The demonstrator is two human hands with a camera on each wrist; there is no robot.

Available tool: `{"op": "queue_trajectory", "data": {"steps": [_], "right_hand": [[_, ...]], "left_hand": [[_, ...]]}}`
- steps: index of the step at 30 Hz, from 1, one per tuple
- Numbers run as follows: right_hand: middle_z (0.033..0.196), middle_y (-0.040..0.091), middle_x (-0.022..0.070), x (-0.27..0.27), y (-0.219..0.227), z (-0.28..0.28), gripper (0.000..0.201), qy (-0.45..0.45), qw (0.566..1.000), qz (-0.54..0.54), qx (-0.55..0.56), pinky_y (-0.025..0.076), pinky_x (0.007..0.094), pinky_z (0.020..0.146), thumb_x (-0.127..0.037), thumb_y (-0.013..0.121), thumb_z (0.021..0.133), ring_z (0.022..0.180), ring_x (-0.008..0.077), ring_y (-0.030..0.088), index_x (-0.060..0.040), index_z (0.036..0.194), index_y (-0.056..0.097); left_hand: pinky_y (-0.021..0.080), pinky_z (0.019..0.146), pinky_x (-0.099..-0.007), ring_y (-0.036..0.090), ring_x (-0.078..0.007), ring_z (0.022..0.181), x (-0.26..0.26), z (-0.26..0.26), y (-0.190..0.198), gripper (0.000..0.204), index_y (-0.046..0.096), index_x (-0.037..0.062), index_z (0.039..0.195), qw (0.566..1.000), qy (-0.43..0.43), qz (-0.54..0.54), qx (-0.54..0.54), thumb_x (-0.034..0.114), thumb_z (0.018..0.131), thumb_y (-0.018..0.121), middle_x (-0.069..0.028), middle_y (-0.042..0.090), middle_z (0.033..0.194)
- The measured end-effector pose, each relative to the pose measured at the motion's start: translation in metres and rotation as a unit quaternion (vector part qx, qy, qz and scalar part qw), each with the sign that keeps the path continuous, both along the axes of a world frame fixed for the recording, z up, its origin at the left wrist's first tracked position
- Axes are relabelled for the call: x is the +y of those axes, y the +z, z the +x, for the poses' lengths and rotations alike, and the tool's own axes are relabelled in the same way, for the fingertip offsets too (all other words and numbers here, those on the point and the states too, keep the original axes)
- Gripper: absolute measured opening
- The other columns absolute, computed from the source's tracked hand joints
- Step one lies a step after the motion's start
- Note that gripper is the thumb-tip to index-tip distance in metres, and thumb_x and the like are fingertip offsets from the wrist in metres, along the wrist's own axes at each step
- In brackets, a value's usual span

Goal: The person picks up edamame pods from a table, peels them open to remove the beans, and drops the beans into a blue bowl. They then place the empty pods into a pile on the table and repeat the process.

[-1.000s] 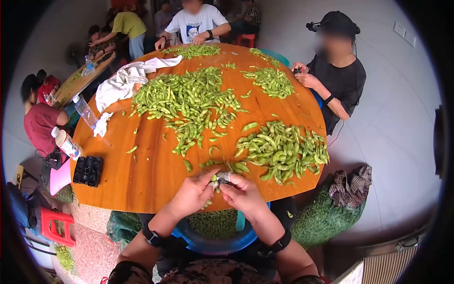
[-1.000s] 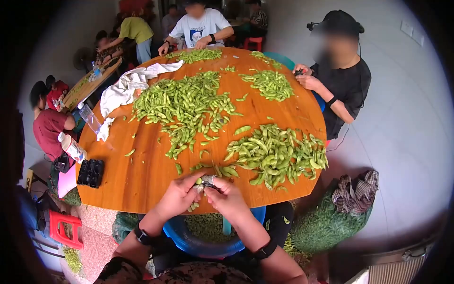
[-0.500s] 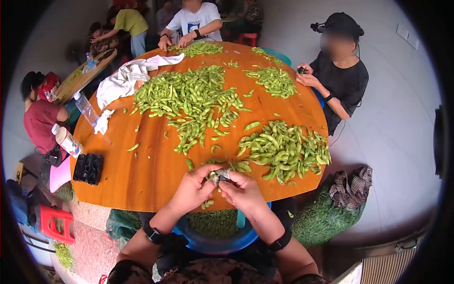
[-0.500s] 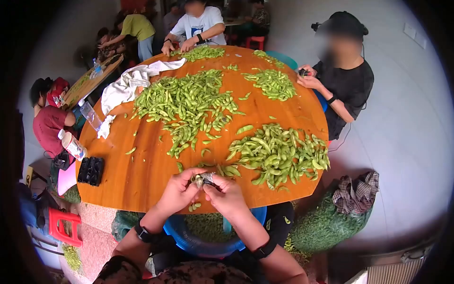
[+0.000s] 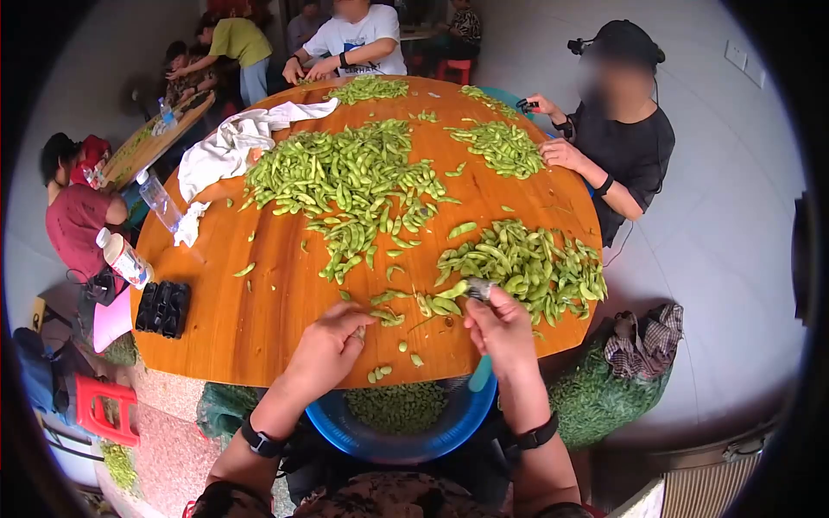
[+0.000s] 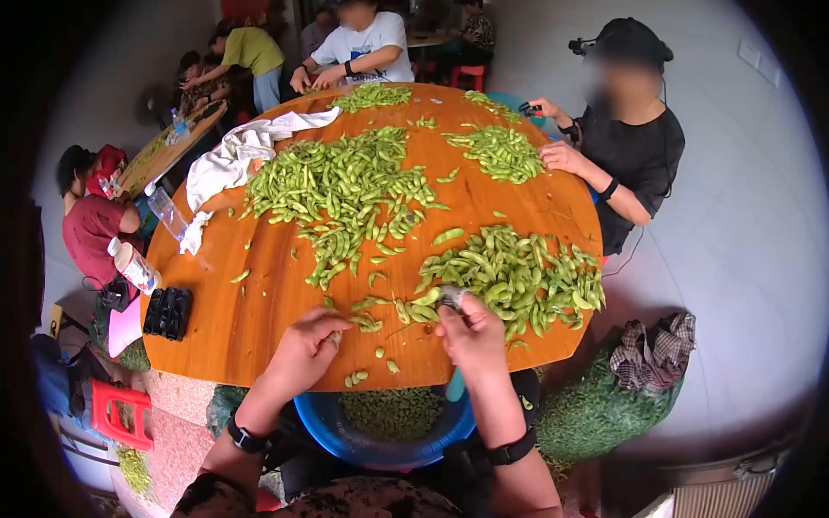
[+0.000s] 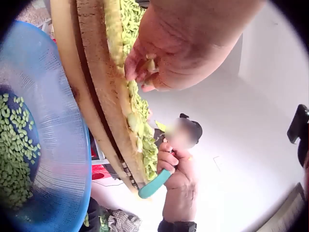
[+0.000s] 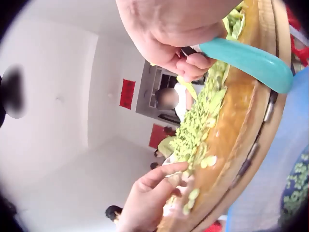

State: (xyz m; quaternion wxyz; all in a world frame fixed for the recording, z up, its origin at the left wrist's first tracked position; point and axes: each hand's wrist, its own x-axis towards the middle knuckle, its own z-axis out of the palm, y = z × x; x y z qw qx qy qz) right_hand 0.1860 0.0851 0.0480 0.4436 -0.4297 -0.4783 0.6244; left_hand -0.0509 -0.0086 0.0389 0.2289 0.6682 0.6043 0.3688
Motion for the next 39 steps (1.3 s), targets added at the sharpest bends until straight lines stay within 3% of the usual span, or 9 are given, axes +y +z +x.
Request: {"op": "queue_trajectory", "data": {"steps": [2, 5, 14, 16, 19, 24, 26, 29, 39], "right_hand": [[0.065, 0.055, -0.0006, 0.007, -0.009, 0.010, 0.014, -0.010, 1.000, 0.003, -0.024, 0.029, 0.0194, 0.038, -0.009, 0.055, 0.093, 0.044, 0.0031, 0.041, -0.0054, 0.104, 0.064], [0.064, 0.055, 0.0025, 0.009, -0.021, 0.014, 0.010, -0.046, 0.978, 0.116, -0.165, 0.041, 0.0252, 0.051, -0.008, 0.054, 0.093, 0.056, 0.0080, 0.050, 0.0003, 0.090, 0.059], [0.064, 0.054, -0.0003, -0.003, -0.030, 0.011, 0.008, -0.012, 0.935, 0.247, -0.255, 0.041, 0.0243, 0.055, -0.008, 0.056, 0.092, 0.060, 0.0069, 0.049, -0.0012, 0.087, 0.058], [0.071, 0.057, 0.0211, -0.004, -0.027, 0.010, 0.009, -0.013, 0.939, 0.245, -0.239, 0.045, 0.0347, 0.058, -0.006, 0.059, 0.087, 0.061, 0.0338, 0.056, 0.0011, 0.091, 0.056], [0.073, 0.058, 0.0210, -0.007, -0.023, 0.012, 0.009, 0.003, 0.935, 0.221, -0.276, 0.045, 0.0354, 0.058, -0.007, 0.060, 0.087, 0.063, 0.0349, 0.057, 0.0009, 0.091, 0.056], [0.069, 0.057, 0.0174, -0.004, -0.039, 0.015, 0.009, 0.003, 0.933, 0.260, -0.250, 0.044, 0.0344, 0.054, -0.008, 0.059, 0.088, 0.055, 0.0293, 0.054, 0.0002, 0.092, 0.057], [0.066, 0.057, 0.0140, -0.005, -0.036, 0.017, 0.009, 0.006, 0.929, 0.275, -0.248, 0.043, 0.0321, 0.051, -0.009, 0.058, 0.090, 0.050, 0.0241, 0.053, -0.0003, 0.094, 0.058], [0.071, 0.057, -0.0020, -0.016, -0.008, 0.011, 0.015, 0.130, 0.989, 0.011, -0.074, 0.040, 0.0198, 0.046, -0.013, 0.055, 0.095, 0.052, 0.0034, 0.048, -0.0036, 0.105, 0.060], [0.072, 0.060, -0.0020, -0.026, -0.004, -0.010, 0.012, 0.160, 0.985, -0.048, -0.044, 0.037, 0.0188, 0.043, -0.016, 0.056, 0.095, 0.051, 0.0036, 0.049, -0.0062, 0.092, 0.062]], "left_hand": [[0.051, 0.077, -0.0370, 0.061, -0.0289, 0.088, 0.005, 0.006, 0.005, 0.024, 0.064, 0.0035, 0.103, 0.970, 0.051, 0.144, 0.188, -0.001, 0.080, 0.060, -0.0127, 0.060, 0.099], [0.048, 0.084, -0.0418, 0.056, -0.0345, 0.098, 0.022, 0.012, 0.007, 0.023, 0.065, 0.0051, 0.101, 0.972, 0.048, 0.106, 0.203, 0.005, 0.078, 0.066, -0.0126, 0.059, 0.099], [0.051, 0.076, -0.0411, 0.060, -0.0338, 0.084, 0.032, 0.011, -0.010, 0.017, 0.063, 0.0026, 0.094, 0.979, 0.062, 0.085, 0.173, 0.002, 0.077, 0.064, -0.0119, 0.061, 0.087], [0.051, 0.073, -0.0416, 0.061, -0.0352, 0.082, 0.034, 0.012, -0.007, 0.015, 0.062, 0.0020, 0.093, 0.989, 0.071, 0.069, 0.113, 0.003, 0.078, 0.064, -0.0140, 0.061, 0.087], [0.051, 0.070, -0.0414, 0.061, -0.0369, 0.079, 0.039, 0.012, -0.006, 0.013, 0.061, 0.0008, 0.093, 0.996, 0.070, 0.045, 0.034, 0.003, 0.080, 0.062, -0.0170, 0.062, 0.087], [0.051, 0.066, -0.0381, 0.063, -0.0333, 0.073, 0.055, 0.020, -0.009, 0.012, 0.060, -0.0009, 0.093, 0.994, 0.036, 0.094, 0.048, 0.001, 0.081, 0.061, -0.0176, 0.064, 0.085], [0.051, 0.060, -0.0282, 0.064, -0.0158, 0.068, 0.054, 0.030, 0.001, 0.005, 0.059, -0.0021, 0.092, 0.996, 0.047, -0.020, -0.075, -0.002, 0.087, 0.056, -0.0101, 0.065, 0.084], [0.052, 0.063, -0.0242, 0.064, -0.0100, 0.071, 0.053, 0.042, 0.009, 0.018, 0.061, -0.0022, 0.103, 0.963, 0.028, -0.109, -0.244, -0.005, 0.090, 0.050, -0.0073, 0.065, 0.087], [0.054, 0.072, -0.0225, 0.065, -0.0099, 0.079, 0.035, 0.047, 0.000, 0.034, 0.061, -0.0005, 0.120, 0.991, -0.024, -0.064, -0.114, -0.008, 0.088, 0.054, -0.0068, 0.068, 0.099]]}}
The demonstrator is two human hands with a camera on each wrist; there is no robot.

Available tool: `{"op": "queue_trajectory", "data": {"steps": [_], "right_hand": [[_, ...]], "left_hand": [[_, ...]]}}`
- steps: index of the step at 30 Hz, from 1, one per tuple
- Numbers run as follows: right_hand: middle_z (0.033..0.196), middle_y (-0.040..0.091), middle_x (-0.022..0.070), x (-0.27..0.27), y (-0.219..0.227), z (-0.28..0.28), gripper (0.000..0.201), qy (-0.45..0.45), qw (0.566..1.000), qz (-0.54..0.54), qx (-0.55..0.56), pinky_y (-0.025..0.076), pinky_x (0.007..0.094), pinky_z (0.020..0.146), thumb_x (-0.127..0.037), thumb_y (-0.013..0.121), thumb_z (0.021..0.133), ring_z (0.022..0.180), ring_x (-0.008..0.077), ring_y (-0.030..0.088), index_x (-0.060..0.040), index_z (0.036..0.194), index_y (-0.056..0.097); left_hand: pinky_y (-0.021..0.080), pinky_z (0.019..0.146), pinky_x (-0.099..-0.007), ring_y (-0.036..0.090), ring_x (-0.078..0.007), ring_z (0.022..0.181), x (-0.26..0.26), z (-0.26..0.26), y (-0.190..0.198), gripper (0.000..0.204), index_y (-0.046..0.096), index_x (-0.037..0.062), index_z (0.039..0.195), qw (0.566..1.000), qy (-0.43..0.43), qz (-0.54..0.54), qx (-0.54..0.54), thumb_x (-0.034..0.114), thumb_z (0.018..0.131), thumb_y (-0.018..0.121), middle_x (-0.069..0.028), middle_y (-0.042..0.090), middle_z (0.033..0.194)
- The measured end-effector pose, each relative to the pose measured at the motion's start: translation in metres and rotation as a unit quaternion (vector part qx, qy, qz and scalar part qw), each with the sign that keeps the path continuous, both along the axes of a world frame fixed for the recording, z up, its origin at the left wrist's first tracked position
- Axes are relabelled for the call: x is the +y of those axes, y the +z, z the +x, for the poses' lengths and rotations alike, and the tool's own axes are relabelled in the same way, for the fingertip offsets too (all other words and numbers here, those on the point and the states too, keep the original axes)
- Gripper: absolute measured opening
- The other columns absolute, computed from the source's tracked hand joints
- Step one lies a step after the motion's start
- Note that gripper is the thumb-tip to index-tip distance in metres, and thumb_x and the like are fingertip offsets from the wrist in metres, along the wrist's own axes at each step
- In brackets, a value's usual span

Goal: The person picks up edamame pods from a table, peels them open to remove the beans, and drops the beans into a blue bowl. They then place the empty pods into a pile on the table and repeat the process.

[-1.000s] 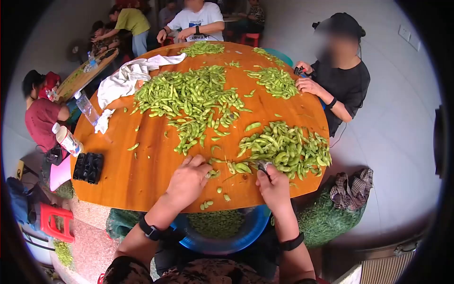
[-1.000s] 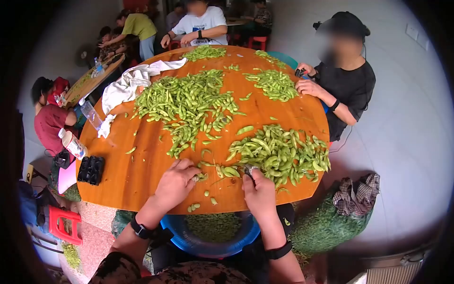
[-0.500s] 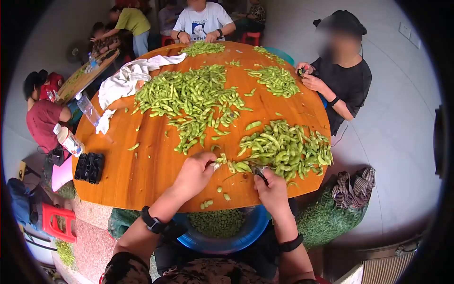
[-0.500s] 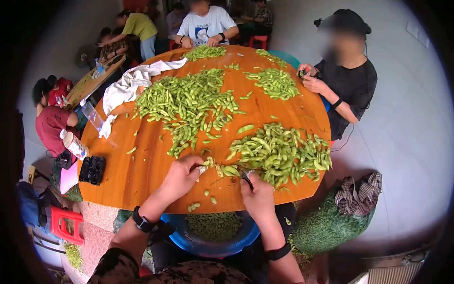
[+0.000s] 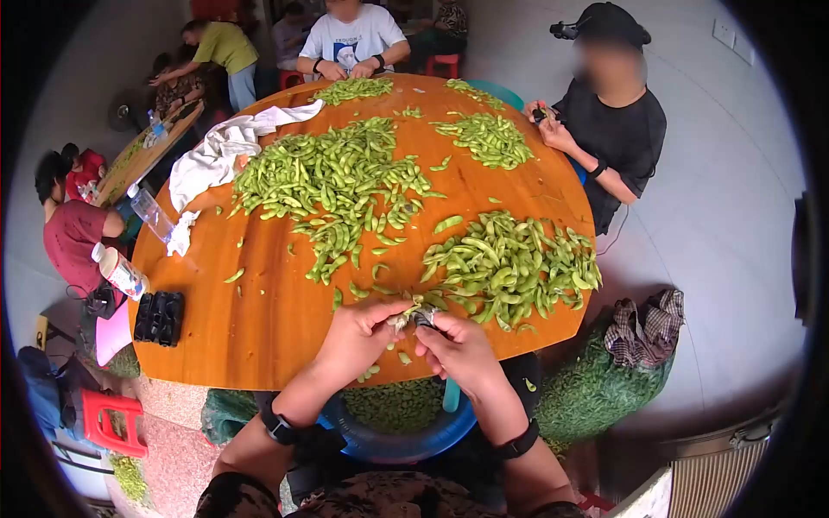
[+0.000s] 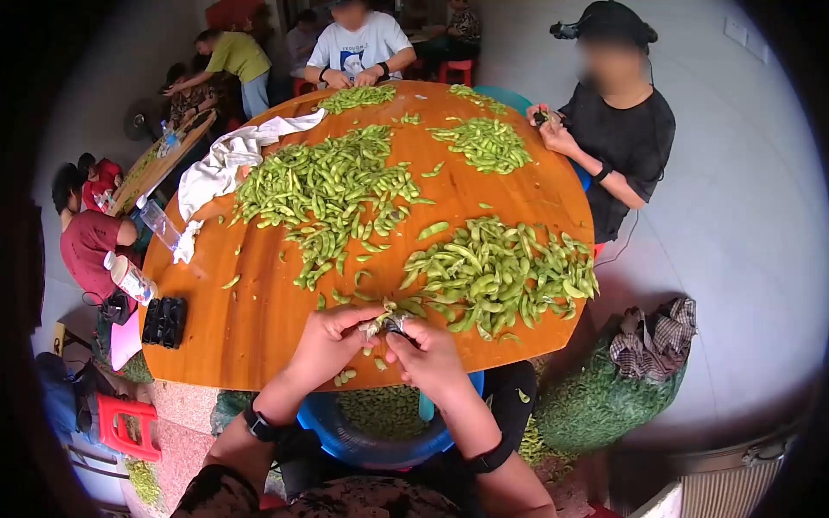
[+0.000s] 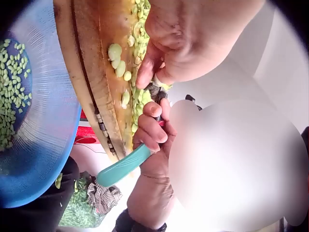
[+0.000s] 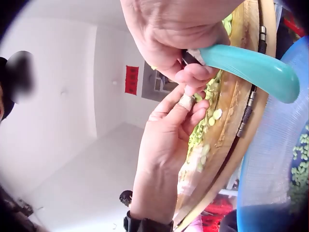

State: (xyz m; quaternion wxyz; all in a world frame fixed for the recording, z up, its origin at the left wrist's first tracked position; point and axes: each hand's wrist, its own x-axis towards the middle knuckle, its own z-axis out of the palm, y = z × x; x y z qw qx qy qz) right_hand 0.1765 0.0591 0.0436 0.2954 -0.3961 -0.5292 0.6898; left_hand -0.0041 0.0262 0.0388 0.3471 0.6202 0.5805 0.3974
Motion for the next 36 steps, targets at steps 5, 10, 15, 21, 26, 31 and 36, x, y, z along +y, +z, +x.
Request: {"op": "queue_trajectory", "data": {"steps": [5, 10, 15, 21, 26, 31, 36], "right_hand": [[0.071, 0.060, -0.0016, -0.004, 0.003, 0.000, 0.011, 0.000, 1.000, 0.015, -0.005, 0.036, 0.0185, 0.042, -0.014, 0.056, 0.096, 0.050, 0.0035, 0.049, -0.0060, 0.091, 0.061], [0.072, 0.060, -0.0009, -0.006, 0.003, -0.003, 0.010, 0.004, 1.000, 0.022, 0.003, 0.036, 0.0179, 0.043, -0.011, 0.055, 0.096, 0.051, 0.0032, 0.049, -0.0050, 0.090, 0.061], [0.070, 0.055, -0.0023, -0.006, -0.006, -0.009, 0.008, -0.010, 0.999, 0.010, 0.044, 0.033, 0.0181, 0.042, -0.008, 0.054, 0.095, 0.050, 0.0021, 0.043, -0.0044, 0.097, 0.061], [0.066, 0.051, -0.0047, -0.009, -0.010, -0.018, 0.010, -0.051, 0.992, -0.060, 0.099, 0.029, 0.0175, 0.041, -0.009, 0.057, 0.094, 0.049, 0.0014, 0.039, -0.0084, 0.101, 0.062], [0.066, 0.051, -0.0052, 0.002, -0.017, -0.014, 0.007, -0.018, 0.984, -0.114, 0.138, 0.029, 0.0184, 0.040, -0.009, 0.057, 0.093, 0.048, 0.0017, 0.039, -0.0094, 0.094, 0.063], [0.065, 0.050, -0.0051, 0.006, -0.015, -0.015, 0.004, -0.022, 0.983, -0.129, 0.128, 0.027, 0.0193, 0.039, -0.009, 0.057, 0.092, 0.046, 0.0023, 0.038, -0.0093, 0.092, 0.062], [0.065, 0.050, -0.0050, 0.011, -0.017, -0.012, 0.004, -0.012, 0.980, -0.151, 0.131, 0.026, 0.0199, 0.039, -0.011, 0.059, 0.091, 0.046, 0.0029, 0.037, -0.0107, 0.087, 0.059]], "left_hand": [[0.053, 0.073, -0.0224, 0.063, -0.0084, 0.085, -0.001, 0.000, -0.010, 0.035, 0.065, 0.0044, 0.116, 0.988, 0.014, 0.027, -0.153, -0.007, 0.083, 0.063, -0.0064, 0.067, 0.100], [0.052, 0.070, -0.0233, 0.063, -0.0101, 0.082, -0.006, 0.007, -0.003, 0.033, 0.065, 0.0040, 0.113, 0.994, 0.044, 0.074, -0.061, -0.006, 0.082, 0.064, -0.0058, 0.065, 0.096], [0.053, 0.067, -0.0257, 0.065, -0.0154, 0.077, -0.010, 0.009, 0.000, 0.027, 0.064, 0.0014, 0.106, 0.992, 0.058, 0.115, -0.001, -0.006, 0.080, 0.064, -0.0087, 0.065, 0.093], [0.053, 0.065, -0.0274, 0.066, -0.0186, 0.076, -0.008, 0.013, -0.020, 0.025, 0.064, 0.0003, 0.105, 0.986, 0.083, 0.141, -0.035, -0.004, 0.081, 0.062, -0.0113, 0.064, 0.093], [0.053, 0.064, -0.0277, 0.067, -0.0193, 0.074, -0.006, 0.014, -0.024, 0.024, 0.063, -0.0002, 0.106, 0.983, 0.100, 0.139, -0.064, -0.004, 0.083, 0.058, -0.0136, 0.064, 0.094], [0.053, 0.063, -0.0278, 0.066, -0.0167, 0.072, 0.000, 0.010, -0.031, 0.025, 0.061, -0.0009, 0.111, 0.986, 0.079, 0.113, -0.094, -0.004, 0.087, 0.054, -0.0111, 0.064, 0.092], [0.053, 0.067, -0.0258, 0.062, -0.0116, 0.072, 0.002, 0.001, -0.024, 0.026, 0.060, -0.0031, 0.114, 0.977, 0.046, 0.006, -0.207, -0.004, 0.092, 0.046, -0.0074, 0.064, 0.092]]}}
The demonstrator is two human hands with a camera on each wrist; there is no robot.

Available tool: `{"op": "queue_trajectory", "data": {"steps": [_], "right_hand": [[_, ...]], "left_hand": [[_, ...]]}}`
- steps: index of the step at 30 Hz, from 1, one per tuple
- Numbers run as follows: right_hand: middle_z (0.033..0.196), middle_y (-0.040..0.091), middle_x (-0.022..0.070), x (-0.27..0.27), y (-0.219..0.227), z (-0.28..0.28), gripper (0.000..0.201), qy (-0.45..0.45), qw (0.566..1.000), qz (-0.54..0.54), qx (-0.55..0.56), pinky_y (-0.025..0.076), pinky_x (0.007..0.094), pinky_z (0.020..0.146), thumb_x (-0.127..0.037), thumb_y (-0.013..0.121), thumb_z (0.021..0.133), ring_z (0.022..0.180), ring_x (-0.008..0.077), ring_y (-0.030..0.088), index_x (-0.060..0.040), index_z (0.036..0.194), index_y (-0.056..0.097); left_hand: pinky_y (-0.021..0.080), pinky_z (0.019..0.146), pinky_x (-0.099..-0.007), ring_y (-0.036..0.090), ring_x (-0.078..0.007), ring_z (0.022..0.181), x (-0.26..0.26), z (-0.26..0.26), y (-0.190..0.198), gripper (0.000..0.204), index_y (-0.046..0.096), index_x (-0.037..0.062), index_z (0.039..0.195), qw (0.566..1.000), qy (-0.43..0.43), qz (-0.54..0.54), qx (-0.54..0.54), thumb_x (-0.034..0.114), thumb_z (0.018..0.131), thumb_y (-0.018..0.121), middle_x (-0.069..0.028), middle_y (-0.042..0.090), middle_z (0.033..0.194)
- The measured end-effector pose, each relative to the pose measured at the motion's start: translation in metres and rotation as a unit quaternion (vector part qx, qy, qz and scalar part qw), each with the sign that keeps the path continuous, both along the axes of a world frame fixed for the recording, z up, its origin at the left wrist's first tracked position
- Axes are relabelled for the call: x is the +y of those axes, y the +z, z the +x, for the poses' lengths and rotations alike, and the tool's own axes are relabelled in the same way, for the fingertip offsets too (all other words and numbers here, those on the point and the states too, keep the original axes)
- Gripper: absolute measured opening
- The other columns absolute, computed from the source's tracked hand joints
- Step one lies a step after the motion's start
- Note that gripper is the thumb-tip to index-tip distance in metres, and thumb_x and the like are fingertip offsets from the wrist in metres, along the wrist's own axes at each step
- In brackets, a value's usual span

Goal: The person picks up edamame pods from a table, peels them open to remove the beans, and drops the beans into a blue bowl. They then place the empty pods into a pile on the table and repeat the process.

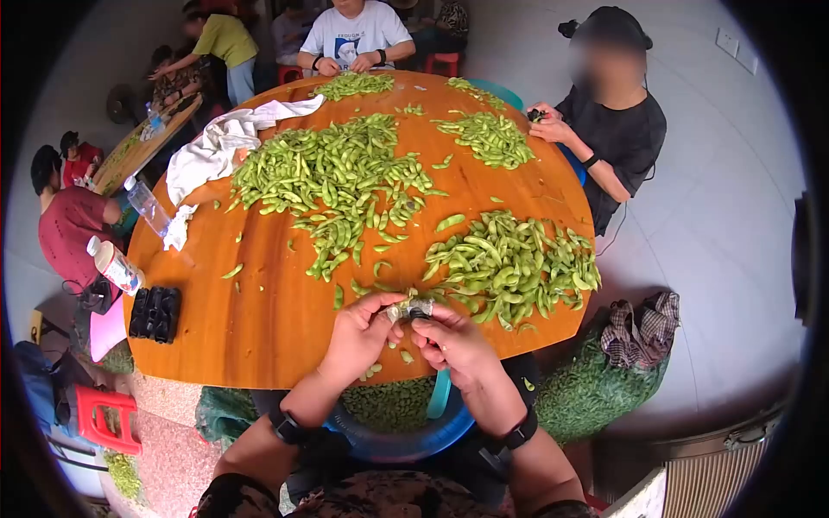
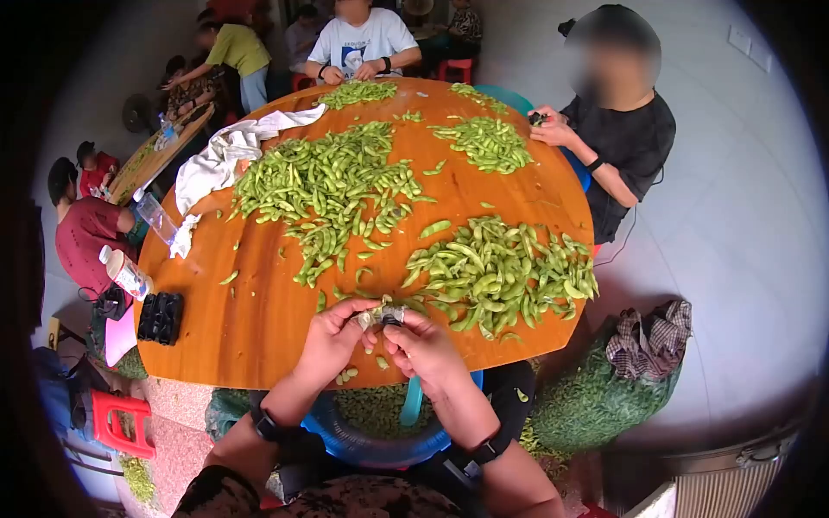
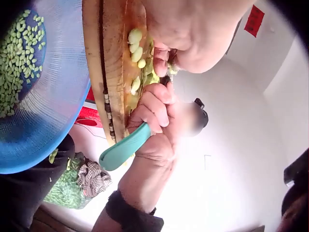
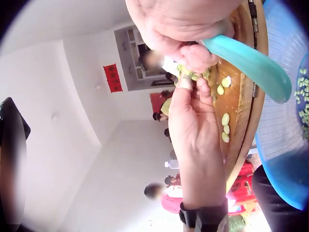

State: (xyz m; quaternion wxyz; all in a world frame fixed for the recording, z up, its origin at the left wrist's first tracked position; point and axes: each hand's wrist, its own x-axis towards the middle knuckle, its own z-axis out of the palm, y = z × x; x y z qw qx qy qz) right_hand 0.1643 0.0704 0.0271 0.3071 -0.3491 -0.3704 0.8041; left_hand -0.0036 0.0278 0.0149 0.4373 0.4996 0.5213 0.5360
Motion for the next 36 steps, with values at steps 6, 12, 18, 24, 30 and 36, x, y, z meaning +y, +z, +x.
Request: {"op": "queue_trajectory", "data": {"steps": [6, 12, 18, 24, 30, 36], "right_hand": [[0.066, 0.051, -0.0047, 0.003, 0.005, 0.002, 0.003, 0.031, 0.999, 0.005, -0.019, 0.028, 0.0204, 0.040, -0.011, 0.058, 0.091, 0.047, 0.0024, 0.040, -0.0102, 0.089, 0.060], [0.066, 0.052, -0.0036, -0.011, 0.016, -0.012, 0.006, -0.040, 0.983, 0.148, -0.101, 0.029, 0.0185, 0.040, -0.010, 0.057, 0.093, 0.047, 0.0027, 0.040, -0.0080, 0.094, 0.062], [0.069, 0.054, -0.0049, -0.019, 0.016, -0.017, 0.013, -0.066, 0.975, 0.189, -0.097, 0.039, 0.0189, 0.053, -0.007, 0.056, 0.093, 0.059, 0.0026, 0.047, -0.0056, 0.102, 0.065], [0.069, 0.054, -0.0043, -0.021, 0.008, -0.013, 0.014, -0.041, 0.982, 0.170, -0.076, 0.041, 0.0190, 0.054, -0.008, 0.056, 0.093, 0.061, 0.0028, 0.048, -0.0058, 0.104, 0.064], [0.070, 0.055, -0.0042, -0.019, 0.006, -0.013, 0.016, -0.035, 0.984, 0.164, -0.068, 0.039, 0.0185, 0.053, -0.008, 0.058, 0.093, 0.061, 0.0028, 0.049, -0.0064, 0.107, 0.064], [0.070, 0.056, -0.0028, 0.006, 0.002, 0.026, 0.012, -0.165, 0.952, 0.203, -0.160, 0.038, 0.0187, 0.051, -0.008, 0.057, 0.092, 0.058, 0.0030, 0.048, -0.0046, 0.102, 0.063]], "left_hand": [[0.052, 0.068, -0.0248, 0.062, -0.0128, 0.072, 0.006, -0.014, 0.000, 0.025, 0.057, -0.0039, 0.118, 0.970, -0.045, -0.095, -0.219, 0.000, 0.095, 0.047, -0.0080, 0.065, 0.095], [0.051, 0.065, -0.0231, 0.060, -0.0090, 0.071, 0.005, -0.006, -0.005, 0.021, 0.057, -0.0005, 0.115, 0.999, -0.026, 0.005, -0.031, 0.008, 0.097, 0.052, -0.0043, 0.065, 0.093], [0.050, 0.064, -0.0223, 0.059, -0.0078, 0.069, 0.005, -0.008, 0.002, 0.017, 0.059, 0.0018, 0.111, 0.987, -0.040, -0.049, -0.147, 0.008, 0.096, 0.053, -0.0026, 0.064, 0.088], [0.047, 0.061, -0.0216, 0.056, -0.0078, 0.067, 0.004, -0.013, 0.007, 0.017, 0.060, 0.0044, 0.109, 0.945, -0.021, -0.123, -0.302, 0.004, 0.093, 0.055, -0.0013, 0.062, 0.086], [0.039, 0.056, -0.0206, 0.047, -0.0060, 0.062, -0.001, -0.014, 0.008, 0.023, 0.061, 0.0039, 0.107, 0.973, -0.038, -0.103, -0.203, -0.004, 0.090, 0.048, 0.0010, 0.058, 0.085], [0.046, 0.068, -0.0276, 0.056, -0.0176, 0.074, -0.023, -0.042, 0.019, 0.024, 0.065, 0.0039, 0.100, 0.966, 0.033, 0.063, 0.247, -0.005, 0.084, 0.051, -0.0060, 0.060, 0.087]]}}
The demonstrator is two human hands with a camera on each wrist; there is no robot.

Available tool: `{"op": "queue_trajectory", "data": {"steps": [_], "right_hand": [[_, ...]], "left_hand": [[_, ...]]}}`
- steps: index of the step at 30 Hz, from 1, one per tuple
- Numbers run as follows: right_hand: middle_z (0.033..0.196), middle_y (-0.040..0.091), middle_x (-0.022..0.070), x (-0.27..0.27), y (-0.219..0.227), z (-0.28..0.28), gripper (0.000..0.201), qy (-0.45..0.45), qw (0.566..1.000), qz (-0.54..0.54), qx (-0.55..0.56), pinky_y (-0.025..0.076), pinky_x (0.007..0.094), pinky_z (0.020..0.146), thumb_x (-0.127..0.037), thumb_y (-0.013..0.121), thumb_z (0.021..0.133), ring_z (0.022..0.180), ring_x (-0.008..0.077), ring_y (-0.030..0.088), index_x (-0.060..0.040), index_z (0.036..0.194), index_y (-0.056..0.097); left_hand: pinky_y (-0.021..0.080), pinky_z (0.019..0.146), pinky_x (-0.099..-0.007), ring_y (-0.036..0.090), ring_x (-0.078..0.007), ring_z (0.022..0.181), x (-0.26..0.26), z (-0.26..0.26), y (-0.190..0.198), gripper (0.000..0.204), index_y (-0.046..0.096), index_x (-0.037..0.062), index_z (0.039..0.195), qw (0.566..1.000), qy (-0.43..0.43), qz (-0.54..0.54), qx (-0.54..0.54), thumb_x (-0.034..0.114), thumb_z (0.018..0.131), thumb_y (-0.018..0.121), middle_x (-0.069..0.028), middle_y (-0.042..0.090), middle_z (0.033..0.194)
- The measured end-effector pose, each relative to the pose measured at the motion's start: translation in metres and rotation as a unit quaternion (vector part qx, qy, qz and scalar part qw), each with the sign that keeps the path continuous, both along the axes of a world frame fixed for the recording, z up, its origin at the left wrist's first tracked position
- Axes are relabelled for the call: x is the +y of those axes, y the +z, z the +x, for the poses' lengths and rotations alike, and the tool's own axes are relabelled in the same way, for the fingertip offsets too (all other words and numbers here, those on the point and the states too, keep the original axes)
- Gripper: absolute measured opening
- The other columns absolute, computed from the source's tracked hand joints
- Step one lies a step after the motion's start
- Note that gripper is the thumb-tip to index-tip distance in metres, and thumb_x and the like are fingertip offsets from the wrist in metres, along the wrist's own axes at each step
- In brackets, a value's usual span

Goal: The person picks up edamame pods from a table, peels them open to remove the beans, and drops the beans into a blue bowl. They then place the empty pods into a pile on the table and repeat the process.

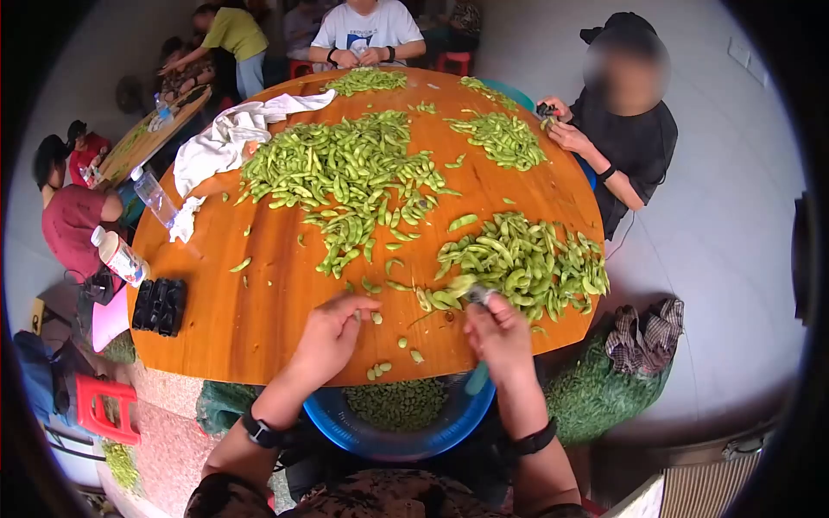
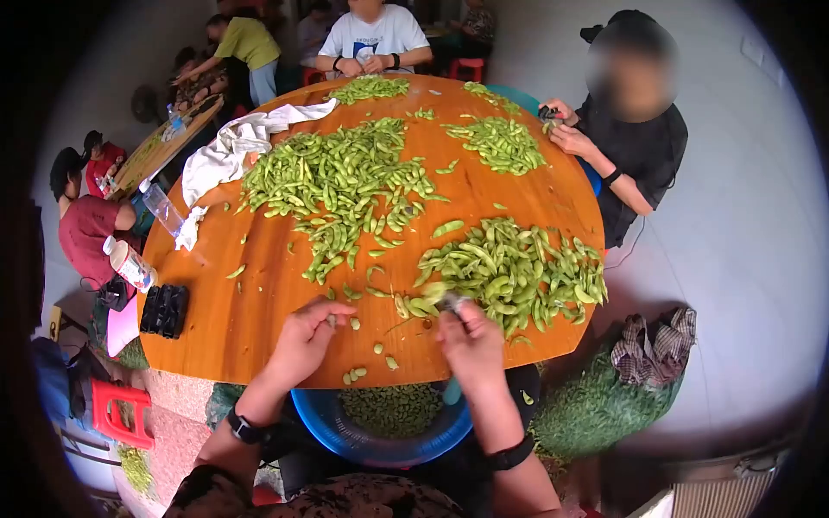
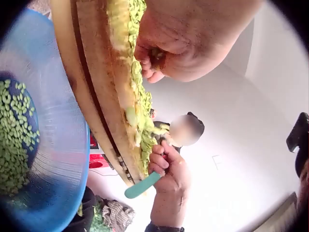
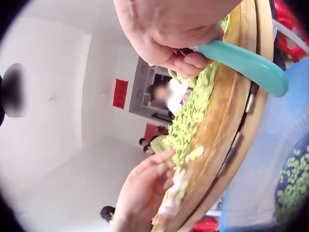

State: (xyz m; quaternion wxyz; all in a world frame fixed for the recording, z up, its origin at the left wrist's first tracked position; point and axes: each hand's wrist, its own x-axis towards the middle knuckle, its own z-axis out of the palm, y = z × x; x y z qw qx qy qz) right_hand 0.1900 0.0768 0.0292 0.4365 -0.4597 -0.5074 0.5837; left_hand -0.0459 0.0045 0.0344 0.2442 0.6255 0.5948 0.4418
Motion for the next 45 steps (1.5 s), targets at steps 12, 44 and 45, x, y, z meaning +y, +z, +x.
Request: {"op": "queue_trajectory", "data": {"steps": [12, 44, 45], "right_hand": [[0.065, 0.056, 0.0015, -0.004, 0.003, 0.000, 0.011, 0.028, 0.987, 0.110, -0.116, 0.043, 0.0236, 0.054, -0.006, 0.055, 0.092, 0.059, 0.0077, 0.054, -0.0013, 0.100, 0.061], [0.073, 0.056, -0.0028, -0.031, -0.002, -0.028, 0.018, 0.161, 0.978, -0.114, 0.065, 0.037, 0.0180, 0.047, -0.010, 0.054, 0.096, 0.056, 0.0028, 0.047, -0.0086, 0.111, 0.063], [0.074, 0.055, -0.0034, -0.031, -0.005, -0.029, 0.018, 0.152, 0.981, -0.102, 0.069, 0.037, 0.0179, 0.048, -0.010, 0.054, 0.096, 0.058, 0.0026, 0.047, -0.0088, 0.111, 0.063]], "left_hand": [[0.046, 0.086, -0.0390, 0.054, -0.0315, 0.095, 0.033, 0.015, 0.003, 0.021, 0.067, 0.0076, 0.096, 0.947, 0.049, 0.121, 0.293, 0.002, 0.076, 0.064, -0.0091, 0.060, 0.099], [0.050, 0.065, -0.0198, 0.060, -0.0036, 0.077, 0.003, 0.050, -0.011, 0.028, 0.064, 0.0023, 0.111, 0.984, -0.007, -0.046, -0.169, -0.007, 0.086, 0.056, 0.0003, 0.069, 0.094], [0.050, 0.066, -0.0205, 0.061, -0.0032, 0.075, 0.003, 0.051, -0.011, 0.029, 0.064, 0.0031, 0.110, 0.990, 0.000, -0.020, -0.141, -0.008, 0.085, 0.054, 0.0008, 0.069, 0.092]]}}
